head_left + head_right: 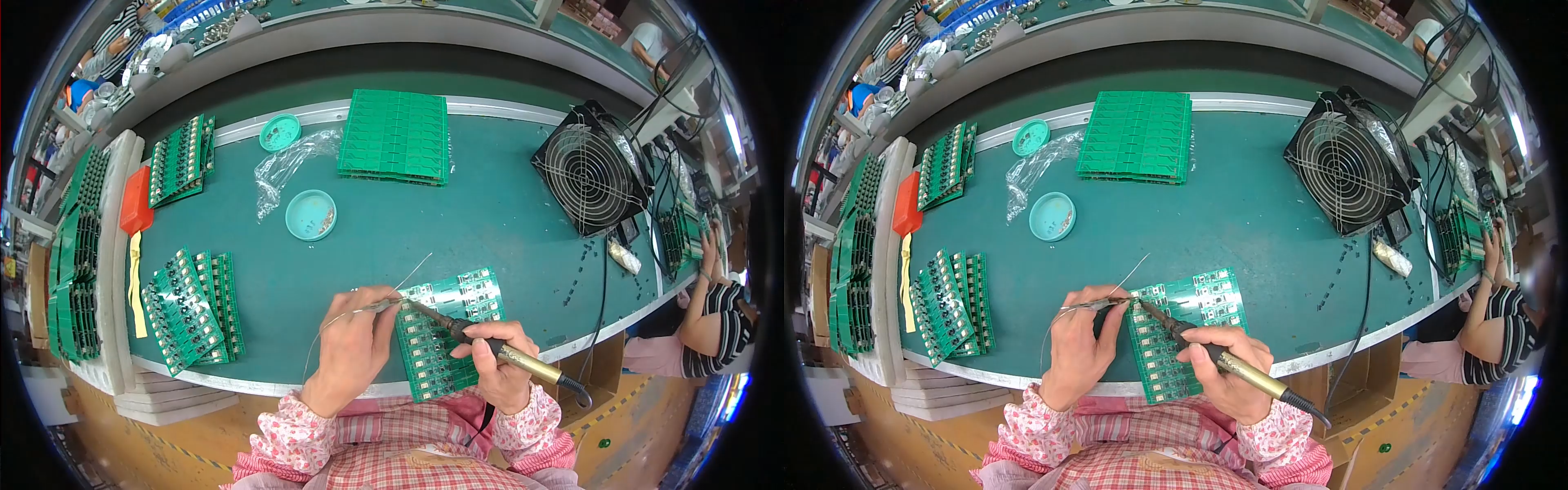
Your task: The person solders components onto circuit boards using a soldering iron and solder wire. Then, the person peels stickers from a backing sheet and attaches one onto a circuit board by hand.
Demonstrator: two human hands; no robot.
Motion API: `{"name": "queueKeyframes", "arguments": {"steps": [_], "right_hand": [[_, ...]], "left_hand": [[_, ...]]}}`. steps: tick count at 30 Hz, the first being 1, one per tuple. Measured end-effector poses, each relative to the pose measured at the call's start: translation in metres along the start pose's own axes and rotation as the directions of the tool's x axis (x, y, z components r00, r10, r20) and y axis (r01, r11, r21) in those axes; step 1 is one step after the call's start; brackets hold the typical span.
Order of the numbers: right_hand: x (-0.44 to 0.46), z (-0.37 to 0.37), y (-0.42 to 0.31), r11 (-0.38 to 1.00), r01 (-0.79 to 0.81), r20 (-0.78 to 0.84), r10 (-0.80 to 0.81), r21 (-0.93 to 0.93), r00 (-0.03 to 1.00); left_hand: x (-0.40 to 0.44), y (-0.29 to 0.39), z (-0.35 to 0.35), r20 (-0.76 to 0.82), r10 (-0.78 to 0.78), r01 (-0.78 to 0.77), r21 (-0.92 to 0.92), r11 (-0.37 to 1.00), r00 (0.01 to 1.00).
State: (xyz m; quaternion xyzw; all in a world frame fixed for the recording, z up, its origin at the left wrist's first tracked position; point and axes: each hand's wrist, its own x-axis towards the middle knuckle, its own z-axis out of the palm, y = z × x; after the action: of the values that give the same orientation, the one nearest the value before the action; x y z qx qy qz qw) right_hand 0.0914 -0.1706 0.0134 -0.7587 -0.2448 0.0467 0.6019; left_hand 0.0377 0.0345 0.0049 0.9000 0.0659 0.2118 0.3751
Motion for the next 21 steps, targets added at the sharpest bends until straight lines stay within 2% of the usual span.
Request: {"name": "queueKeyframes", "arguments": {"steps": [9, 12, 15, 18, 21], "right_hand": [[0.005, 0.002, 0.000, 0.997, 0.060, 0.045, -0.058, -0.050, 0.997], [0.009, 0.001, 0.000, 0.974, 0.206, 0.087, -0.198, -0.098, 0.976], [0.011, 0.000, -0.002, 0.963, 0.238, 0.110, -0.224, -0.131, 0.968], [0.012, 0.000, -0.005, 0.968, 0.217, 0.119, -0.203, -0.124, 0.972], [0.009, 0.004, -0.014, 0.989, 0.087, 0.088, -0.077, -0.120, 0.993]], "left_hand": [[0.001, -0.001, 0.003, -0.045, 0.013, -0.014, -0.015, 1.000, 0.999], [0.000, -0.002, 0.004, -0.049, 0.017, -0.018, -0.020, 1.000, 0.999], [0.000, -0.002, 0.004, -0.053, 0.029, -0.029, -0.012, 0.999, 0.998], [-0.001, -0.003, 0.001, -0.011, 0.021, -0.021, 0.003, 1.000, 1.000], [0.000, -0.002, 0.001, -0.015, 0.013, -0.012, 0.007, 1.000, 1.000]]}}
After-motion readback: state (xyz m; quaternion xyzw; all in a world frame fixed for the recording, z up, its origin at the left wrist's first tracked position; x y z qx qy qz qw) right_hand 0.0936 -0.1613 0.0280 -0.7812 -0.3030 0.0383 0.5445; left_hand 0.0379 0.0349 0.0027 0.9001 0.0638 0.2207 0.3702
